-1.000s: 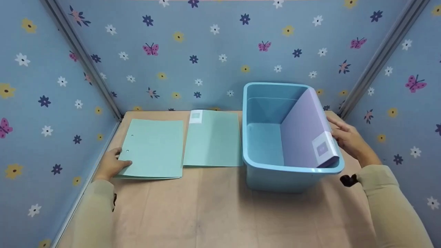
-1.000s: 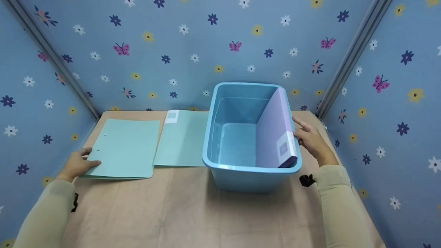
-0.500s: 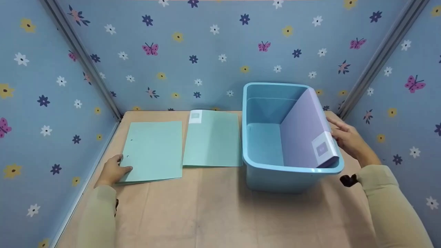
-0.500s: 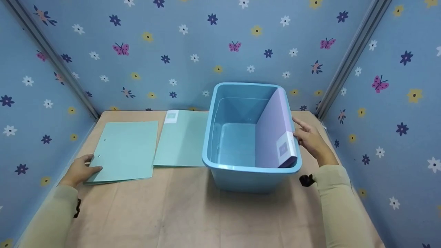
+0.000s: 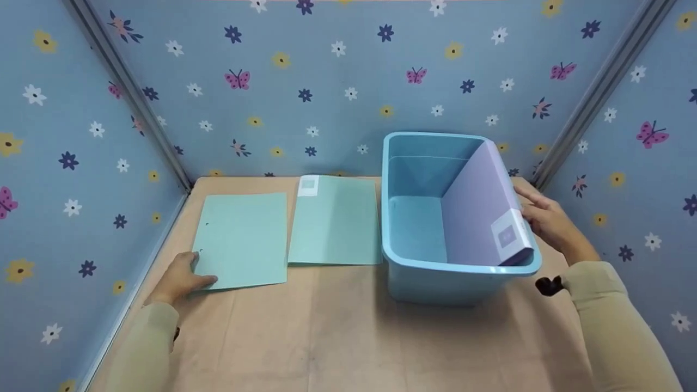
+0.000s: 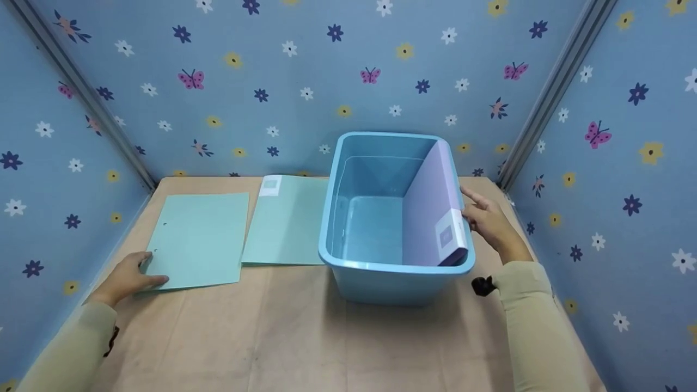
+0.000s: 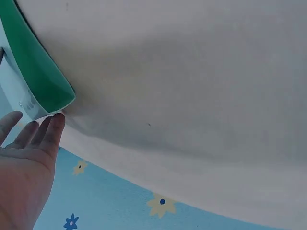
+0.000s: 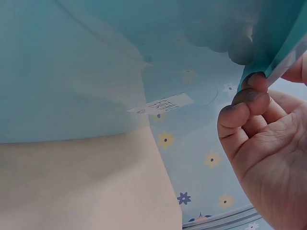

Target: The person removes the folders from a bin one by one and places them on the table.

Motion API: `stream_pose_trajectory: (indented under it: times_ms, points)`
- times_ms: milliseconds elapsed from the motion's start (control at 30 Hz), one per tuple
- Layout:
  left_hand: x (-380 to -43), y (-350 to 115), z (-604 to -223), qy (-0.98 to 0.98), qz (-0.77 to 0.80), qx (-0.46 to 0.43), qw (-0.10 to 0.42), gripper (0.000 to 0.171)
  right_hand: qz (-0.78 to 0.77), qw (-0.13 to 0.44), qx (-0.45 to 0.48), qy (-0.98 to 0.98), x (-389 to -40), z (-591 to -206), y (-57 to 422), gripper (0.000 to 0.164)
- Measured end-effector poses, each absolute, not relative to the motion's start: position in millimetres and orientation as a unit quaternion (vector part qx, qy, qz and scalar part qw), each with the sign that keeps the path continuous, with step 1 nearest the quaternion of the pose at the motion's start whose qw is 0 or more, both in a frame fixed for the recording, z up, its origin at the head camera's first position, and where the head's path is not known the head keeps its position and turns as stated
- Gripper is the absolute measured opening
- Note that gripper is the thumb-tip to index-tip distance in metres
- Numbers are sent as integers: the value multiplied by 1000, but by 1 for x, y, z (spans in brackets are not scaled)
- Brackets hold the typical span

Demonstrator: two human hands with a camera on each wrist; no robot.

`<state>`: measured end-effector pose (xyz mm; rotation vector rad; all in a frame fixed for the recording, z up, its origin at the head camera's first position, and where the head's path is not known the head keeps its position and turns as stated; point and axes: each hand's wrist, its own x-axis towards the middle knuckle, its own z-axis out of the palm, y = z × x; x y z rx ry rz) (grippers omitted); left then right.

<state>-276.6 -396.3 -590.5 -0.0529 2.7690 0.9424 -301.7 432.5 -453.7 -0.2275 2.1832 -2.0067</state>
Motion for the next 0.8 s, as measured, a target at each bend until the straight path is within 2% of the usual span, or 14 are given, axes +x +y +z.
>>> stream_pose_trajectory:
  times_ms: [133,233,500,800]
  points:
    - [-270,-393,-592,944,303,-12,131,122,-666,83,-77,737,-302,-454,432,63]
    - [-267,-390,-593,947,289,-1,137,128,-663,82,-74,740,-302,-454,432,64]
    - [-268,-389,-594,951,283,21,120,116,-668,80,-76,736,-301,-455,434,67]
    - [-281,-387,-594,952,278,15,128,106,-667,78,-79,737,-300,-456,433,64]
